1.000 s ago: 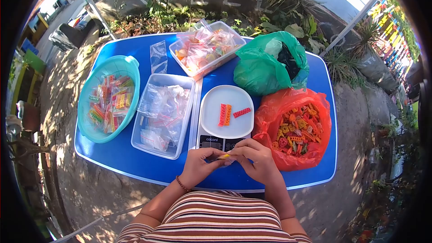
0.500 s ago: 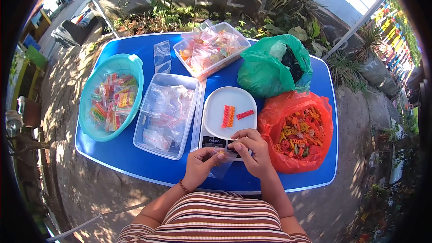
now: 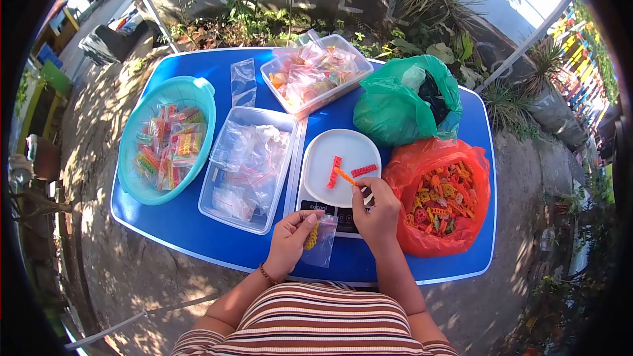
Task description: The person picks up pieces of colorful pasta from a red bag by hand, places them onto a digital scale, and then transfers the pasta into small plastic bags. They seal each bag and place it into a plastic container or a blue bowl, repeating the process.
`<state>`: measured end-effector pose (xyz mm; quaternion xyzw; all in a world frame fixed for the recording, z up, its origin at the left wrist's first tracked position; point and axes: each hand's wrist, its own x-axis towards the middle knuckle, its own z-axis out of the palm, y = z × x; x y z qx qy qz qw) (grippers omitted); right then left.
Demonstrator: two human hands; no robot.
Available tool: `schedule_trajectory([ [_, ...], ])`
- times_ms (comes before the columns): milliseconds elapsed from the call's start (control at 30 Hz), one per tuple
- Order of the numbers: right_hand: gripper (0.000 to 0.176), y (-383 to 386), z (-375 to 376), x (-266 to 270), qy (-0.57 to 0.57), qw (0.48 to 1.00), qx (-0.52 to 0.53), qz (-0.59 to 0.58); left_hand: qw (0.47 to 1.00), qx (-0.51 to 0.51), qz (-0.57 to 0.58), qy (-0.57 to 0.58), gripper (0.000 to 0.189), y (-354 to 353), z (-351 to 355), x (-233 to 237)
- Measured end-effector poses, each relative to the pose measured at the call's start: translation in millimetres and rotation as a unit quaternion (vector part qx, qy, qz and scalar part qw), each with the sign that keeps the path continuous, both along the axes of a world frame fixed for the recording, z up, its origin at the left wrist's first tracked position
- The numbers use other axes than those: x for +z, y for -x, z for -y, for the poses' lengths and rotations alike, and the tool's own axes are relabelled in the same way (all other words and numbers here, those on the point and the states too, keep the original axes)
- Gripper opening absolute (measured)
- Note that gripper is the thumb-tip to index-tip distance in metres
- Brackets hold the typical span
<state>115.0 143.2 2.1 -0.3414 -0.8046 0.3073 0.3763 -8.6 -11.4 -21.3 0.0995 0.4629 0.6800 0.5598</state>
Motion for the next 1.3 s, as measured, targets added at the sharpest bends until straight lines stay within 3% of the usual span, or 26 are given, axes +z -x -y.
schedule_trajectory([
  [67, 0.012, -13, -1, 12, 0.054, 0.994, 0.056, -0.077, 0.997, -0.007, -0.082, 0.000, 0.026, -2, 1, -14],
  [133, 0.011, -29, -1, 19, 0.148, 0.971, 0.127, -0.137, 0.992, -0.008, -0.123, -0.025, 0.024, -2, 1, 2],
  [233, 0.013, -39, 4, 26, 0.122, 0.972, 0.142, -0.141, 0.988, -0.009, -0.143, -0.059, 0.023, -2, 1, 5],
  [333, 0.013, -41, 15, 25, 0.204, 0.956, 0.099, -0.184, 0.986, -0.017, -0.152, -0.071, 0.026, -3, 0, 3],
  [433, 0.012, -44, 16, 29, 0.177, 0.972, 0.100, -0.120, 0.984, -0.027, -0.163, -0.071, 0.030, -5, -3, 8],
  [533, 0.015, -40, 12, 24, 0.076, 0.980, 0.155, -0.101, 0.985, -0.040, -0.150, -0.070, 0.033, -10, -7, 8],
  [633, 0.015, -33, 20, 29, 0.067, 0.981, 0.166, -0.074, 0.990, -0.040, -0.121, -0.059, 0.034, -13, -10, 5],
  [733, 0.006, -32, 17, 28, -0.010, 0.981, 0.194, -0.021, 0.991, -0.038, -0.118, -0.040, 0.035, -11, -9, 3],
  [833, 0.007, -29, 11, 21, 0.057, 0.970, 0.234, -0.034, 0.992, -0.021, -0.125, -0.011, 0.035, -10, -8, -3],
  [867, 0.009, -25, 4, 10, 0.078, 0.969, 0.222, -0.068, 0.992, -0.014, -0.127, -0.001, 0.035, -11, -8, -4],
  [967, 0.014, 3, -6, 8, -0.072, 0.993, 0.085, 0.050, 0.998, 0.044, 0.033, 0.007, 0.033, -12, -13, -1],
  [1067, 0.018, 27, -7, -1, -0.104, 0.986, 0.019, 0.126, 0.997, 0.023, 0.073, -0.001, 0.030, -8, -8, 9],
  [1133, 0.021, 35, -4, 1, -0.139, 0.971, -0.021, 0.192, 1.000, 0.017, 0.016, 0.000, 0.028, -8, -6, 4],
  [1300, 0.019, 24, -4, -7, -0.141, 0.985, 0.030, 0.094, 0.996, 0.015, -0.083, 0.007, 0.028, -4, -3, 3],
])
